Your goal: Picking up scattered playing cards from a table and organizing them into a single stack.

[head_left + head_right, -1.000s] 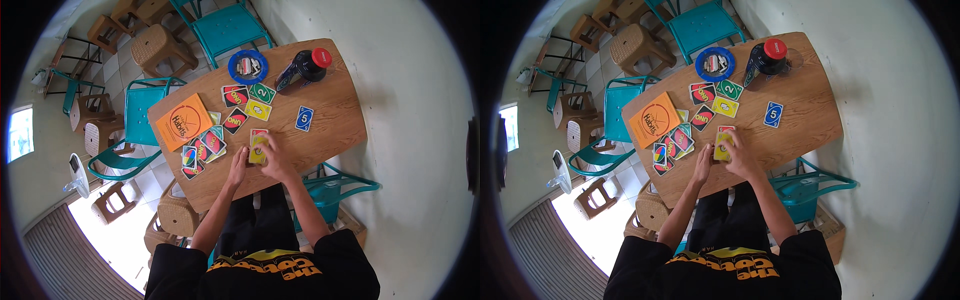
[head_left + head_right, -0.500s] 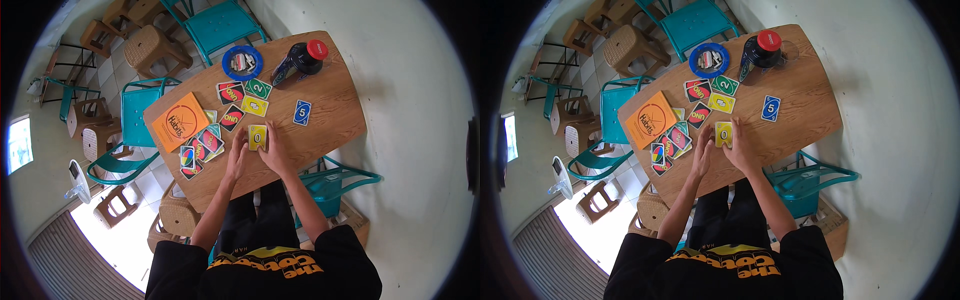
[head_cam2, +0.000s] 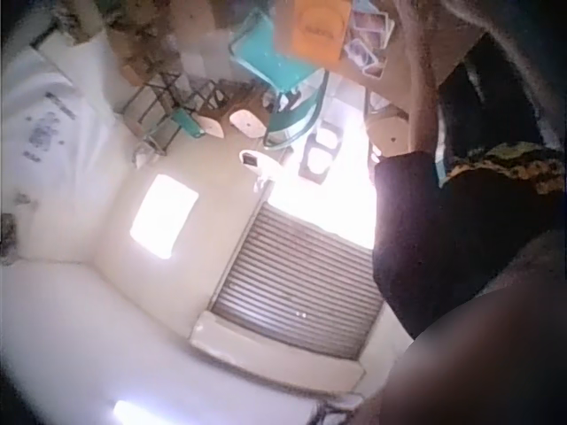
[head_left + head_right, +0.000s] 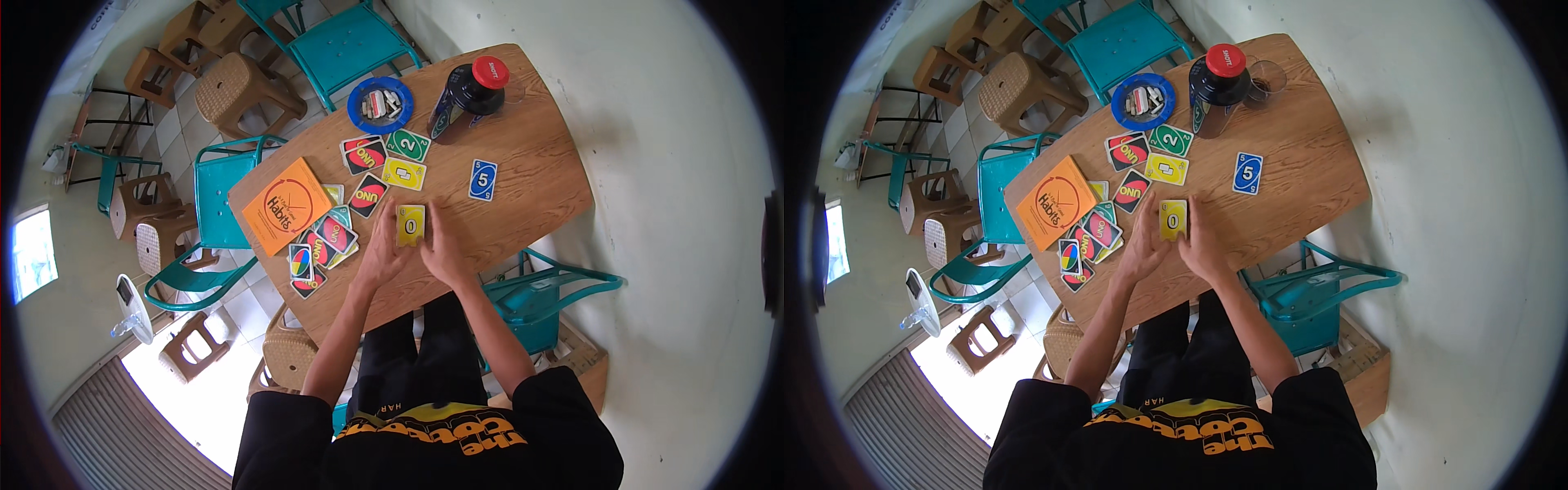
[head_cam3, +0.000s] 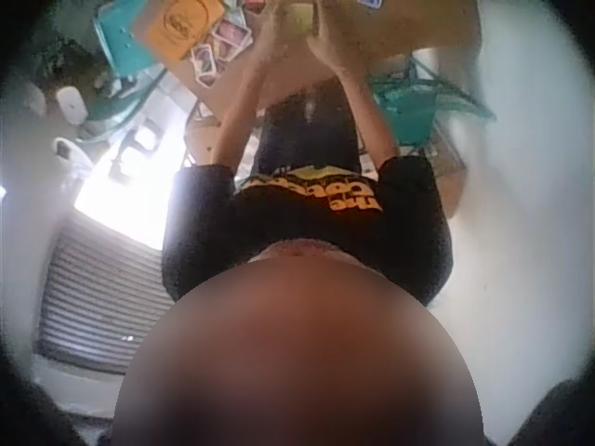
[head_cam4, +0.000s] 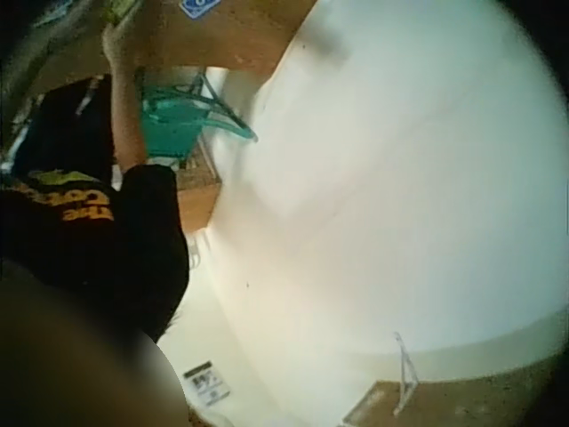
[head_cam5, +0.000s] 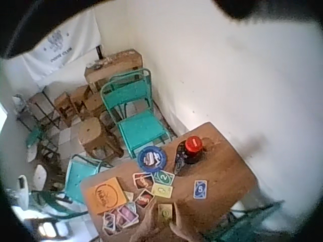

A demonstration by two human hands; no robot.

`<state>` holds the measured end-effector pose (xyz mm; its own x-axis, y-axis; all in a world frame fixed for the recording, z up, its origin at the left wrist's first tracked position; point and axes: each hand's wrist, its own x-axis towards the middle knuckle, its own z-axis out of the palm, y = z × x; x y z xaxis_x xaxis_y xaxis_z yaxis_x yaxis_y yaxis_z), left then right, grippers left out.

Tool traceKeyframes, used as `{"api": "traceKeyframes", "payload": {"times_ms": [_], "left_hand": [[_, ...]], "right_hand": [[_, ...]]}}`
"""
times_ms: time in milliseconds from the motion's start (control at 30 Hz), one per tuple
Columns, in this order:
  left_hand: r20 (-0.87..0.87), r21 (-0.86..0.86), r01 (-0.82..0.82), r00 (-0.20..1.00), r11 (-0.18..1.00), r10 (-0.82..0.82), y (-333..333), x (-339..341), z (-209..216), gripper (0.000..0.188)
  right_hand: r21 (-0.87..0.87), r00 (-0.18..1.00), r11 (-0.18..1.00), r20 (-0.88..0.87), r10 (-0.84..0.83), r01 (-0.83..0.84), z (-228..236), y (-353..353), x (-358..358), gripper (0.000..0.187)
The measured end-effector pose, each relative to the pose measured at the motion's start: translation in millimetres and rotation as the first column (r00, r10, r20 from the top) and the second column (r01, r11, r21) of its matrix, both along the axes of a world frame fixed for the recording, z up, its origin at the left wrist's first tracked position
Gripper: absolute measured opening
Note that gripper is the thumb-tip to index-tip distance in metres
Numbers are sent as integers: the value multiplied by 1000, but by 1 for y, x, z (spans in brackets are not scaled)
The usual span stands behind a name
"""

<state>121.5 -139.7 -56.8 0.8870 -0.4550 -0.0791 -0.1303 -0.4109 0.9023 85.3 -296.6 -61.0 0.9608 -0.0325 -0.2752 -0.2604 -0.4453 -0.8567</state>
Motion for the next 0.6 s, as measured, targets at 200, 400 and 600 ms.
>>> {"api": "traceKeyframes", "payload": {"times_ms": [200, 400, 600], "left_hand": [[149, 426, 253, 928, 869, -343, -15, 31, 18, 100], [189, 469, 257, 905, 845, -380, -15, 31, 3, 98], [162, 441, 250, 923, 862, -350, -14, 29, 7, 97]], "right_hand": [[-355, 934, 909, 347, -89, 219, 6, -71, 40, 69], [-602, 989, 785, 115, -97, 147, -1, -127, 66, 83], [-629, 992, 767, 94, -86, 126, 0, -130, 73, 75]]}}
